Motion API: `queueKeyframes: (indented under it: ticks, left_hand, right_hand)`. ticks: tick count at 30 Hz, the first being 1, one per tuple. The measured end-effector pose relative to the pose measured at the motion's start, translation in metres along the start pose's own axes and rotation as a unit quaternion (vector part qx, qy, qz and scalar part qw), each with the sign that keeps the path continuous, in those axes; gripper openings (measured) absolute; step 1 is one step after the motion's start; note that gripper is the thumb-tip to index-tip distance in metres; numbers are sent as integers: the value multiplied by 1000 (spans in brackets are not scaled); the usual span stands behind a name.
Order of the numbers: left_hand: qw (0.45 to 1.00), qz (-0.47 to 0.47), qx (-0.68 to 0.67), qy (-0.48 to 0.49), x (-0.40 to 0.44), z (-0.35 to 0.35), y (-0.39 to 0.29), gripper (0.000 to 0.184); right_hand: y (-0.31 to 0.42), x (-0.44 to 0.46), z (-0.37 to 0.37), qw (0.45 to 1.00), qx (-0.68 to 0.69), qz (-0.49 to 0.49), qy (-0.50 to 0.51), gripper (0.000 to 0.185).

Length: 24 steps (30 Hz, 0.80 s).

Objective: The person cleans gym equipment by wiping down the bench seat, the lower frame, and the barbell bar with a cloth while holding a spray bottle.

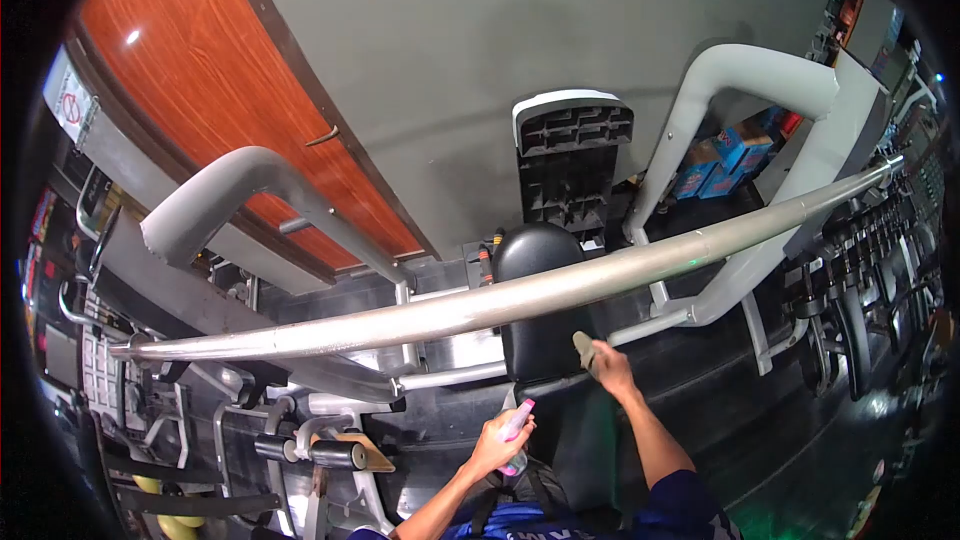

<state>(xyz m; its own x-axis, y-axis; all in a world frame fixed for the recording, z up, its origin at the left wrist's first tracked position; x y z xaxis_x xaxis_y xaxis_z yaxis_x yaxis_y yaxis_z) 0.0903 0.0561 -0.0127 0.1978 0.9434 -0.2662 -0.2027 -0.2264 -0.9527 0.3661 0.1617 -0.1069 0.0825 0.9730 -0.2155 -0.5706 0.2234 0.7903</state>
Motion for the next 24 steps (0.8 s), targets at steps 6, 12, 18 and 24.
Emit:
queueKeyframes:
  ticks: [6,12,18,24]
  left_hand:
    - [1000,-22,15,-15,4,-7,6,20]
    - [998,47,-39,-1,5,-17,-10,18]
    - [999,21,-46,7,7,-20,6,19]
    - [991,51,-118,34,18,-29,2,18]
  right_hand:
    - [60,110,48,966,31,136,-215,30]
    - [41,170,-10,953,-27,189,-235,30]
    - [12,38,-8,971,7,132,-199,39]
    - [-42,-18,3,987,4,-105,-120,36]
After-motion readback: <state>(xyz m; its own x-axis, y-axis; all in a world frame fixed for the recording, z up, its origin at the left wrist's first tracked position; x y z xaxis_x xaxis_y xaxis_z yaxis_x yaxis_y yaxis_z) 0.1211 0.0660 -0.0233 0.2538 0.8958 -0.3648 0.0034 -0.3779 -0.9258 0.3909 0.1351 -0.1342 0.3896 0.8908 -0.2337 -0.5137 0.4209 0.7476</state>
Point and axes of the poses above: each hand's wrist, its own x-axis towards the middle knuckle, its own z-axis out of the back of the hand, y = z × x, the point moved 4 cm from there along x, towards the middle knuckle, and after that the axes turned 2 degrees about -z, right-handed, at the moved point
